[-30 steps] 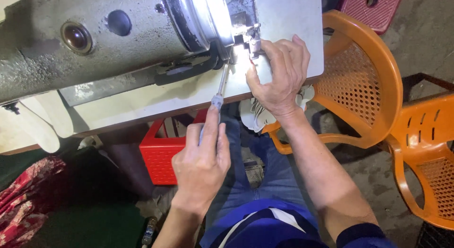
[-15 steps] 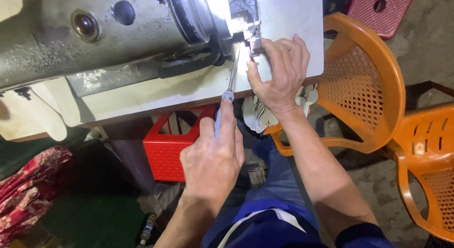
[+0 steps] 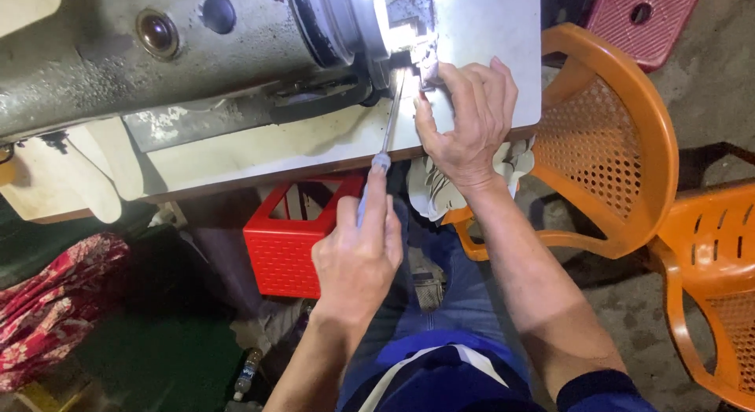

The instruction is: Repairing an industrial sewing machine by disassembling parts with a screwdriver and adjusting internal mechanisms.

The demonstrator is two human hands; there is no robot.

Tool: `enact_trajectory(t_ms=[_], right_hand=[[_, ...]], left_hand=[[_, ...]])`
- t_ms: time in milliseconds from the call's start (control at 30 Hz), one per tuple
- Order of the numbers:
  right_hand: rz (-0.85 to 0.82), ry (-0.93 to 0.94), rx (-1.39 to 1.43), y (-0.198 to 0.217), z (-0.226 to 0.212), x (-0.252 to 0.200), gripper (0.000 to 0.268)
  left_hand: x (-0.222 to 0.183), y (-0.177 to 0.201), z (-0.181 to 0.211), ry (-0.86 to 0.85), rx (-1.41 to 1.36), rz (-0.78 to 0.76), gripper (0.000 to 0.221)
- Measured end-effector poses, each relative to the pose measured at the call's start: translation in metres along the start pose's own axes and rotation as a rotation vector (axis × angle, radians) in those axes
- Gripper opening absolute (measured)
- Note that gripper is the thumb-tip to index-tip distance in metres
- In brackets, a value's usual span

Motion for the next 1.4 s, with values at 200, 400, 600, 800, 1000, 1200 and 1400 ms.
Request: enact_trajectory(t_ms=[200,400,600,800,1000,1200,1400], right_hand=[[0.006,-0.007,-0.03,0.001,0.002,-0.001,0.024],[0.022,0.006,-0.047,0.0,0.005,-0.002,0.024],[0.017,0.005,-0.036,0.0,0.004,-0.002,0.025],[0.014,-0.005,-0.048,0.001,0.005,-0.001,0.025],[0.022,0.006,-0.069,0.003,0.006,0.001,0.023],[0.03,0.019,-0.057,0.002,0.007,0.001,0.023],[0.039,0.007,-0.033,0.004,0.006,0.002,0.022]], left_hand=[[-0.003,0.014,-0.012,0.003,-0.156,-0.006,0.036],[0.002,0.016,-0.019,-0.039,-0.155,-0.001,0.035],[0.014,0.021,-0.026,-0.116,-0.057,-0.013,0.039],[0.032,0.034,-0.032,-0.186,0.014,-0.133,0.043],[0.045,0.045,-0.028,-0.235,0.055,-0.265,0.048],[0.064,0.052,-0.027,-0.167,0.06,-0.546,0.055],[0.112,0.062,-0.03,-0.564,0.365,-0.501,0.054]])
Point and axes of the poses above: each hand's wrist, its own x-axis towards the middle knuckle, its own y-axis out of the back of the hand, z = x × y, the point moved 2 cm from there along x, towards the middle knuckle, and after that the axes turned 3 degrees about z, right-handed, at the moved point
